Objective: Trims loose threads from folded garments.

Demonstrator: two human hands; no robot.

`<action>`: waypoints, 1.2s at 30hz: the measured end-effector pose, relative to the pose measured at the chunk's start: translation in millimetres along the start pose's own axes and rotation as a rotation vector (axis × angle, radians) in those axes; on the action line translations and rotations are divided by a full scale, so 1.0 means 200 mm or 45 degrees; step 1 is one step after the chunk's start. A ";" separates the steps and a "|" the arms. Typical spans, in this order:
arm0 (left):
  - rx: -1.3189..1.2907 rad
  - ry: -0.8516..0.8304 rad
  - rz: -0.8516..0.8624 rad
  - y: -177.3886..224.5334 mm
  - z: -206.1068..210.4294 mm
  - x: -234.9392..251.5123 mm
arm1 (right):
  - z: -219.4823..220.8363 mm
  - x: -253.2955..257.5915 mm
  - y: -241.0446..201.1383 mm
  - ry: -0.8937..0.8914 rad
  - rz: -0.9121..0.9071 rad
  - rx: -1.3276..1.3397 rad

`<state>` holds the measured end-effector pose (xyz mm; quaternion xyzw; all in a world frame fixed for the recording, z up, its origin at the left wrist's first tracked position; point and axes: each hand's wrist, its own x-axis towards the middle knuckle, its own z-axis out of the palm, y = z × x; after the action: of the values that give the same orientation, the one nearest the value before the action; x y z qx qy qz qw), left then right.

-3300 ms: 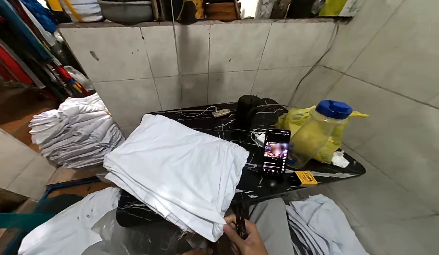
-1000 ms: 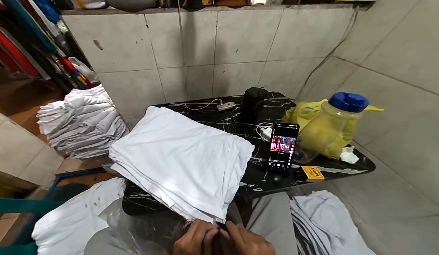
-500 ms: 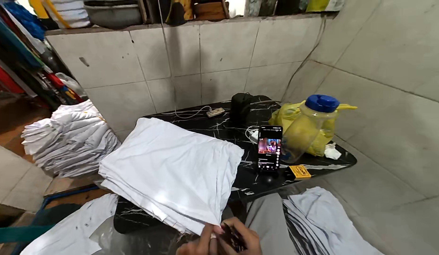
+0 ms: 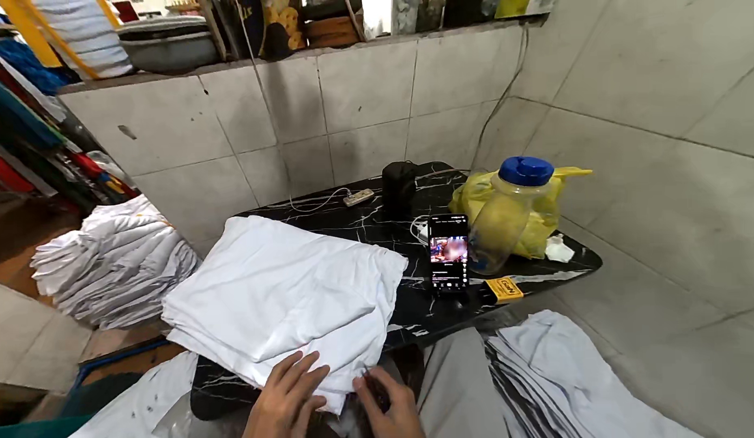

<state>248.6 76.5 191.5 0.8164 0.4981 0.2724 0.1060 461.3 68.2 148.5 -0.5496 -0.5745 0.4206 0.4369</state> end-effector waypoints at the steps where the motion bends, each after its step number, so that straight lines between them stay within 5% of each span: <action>1: 0.012 0.047 0.020 -0.01 0.01 0.00 | -0.01 0.01 0.02 0.065 0.022 -0.086; 7: 0.080 0.131 0.065 -0.02 0.05 0.02 | -0.01 0.02 0.05 0.050 0.179 0.473; 12: 0.135 0.088 0.059 -0.02 0.08 -0.01 | 0.02 0.00 0.14 0.141 0.220 0.296; 21: 0.171 0.093 0.081 0.03 0.06 0.00 | -0.10 -0.10 0.01 0.107 0.121 0.632; 27: 0.238 0.270 0.091 0.13 0.05 0.00 | -0.14 -0.13 -0.06 -0.015 0.061 0.502; 32: 0.007 0.621 -0.071 0.24 0.09 0.04 | -0.16 -0.12 -0.04 0.063 -0.069 0.320; 36: -0.330 0.281 -0.007 0.32 0.17 0.09 | -0.16 -0.11 -0.04 0.073 -0.174 0.297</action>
<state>321.6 64.2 198.0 0.7596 0.4698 0.4219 0.1557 491.0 46.6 163.4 -0.4666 -0.5451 0.4379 0.5417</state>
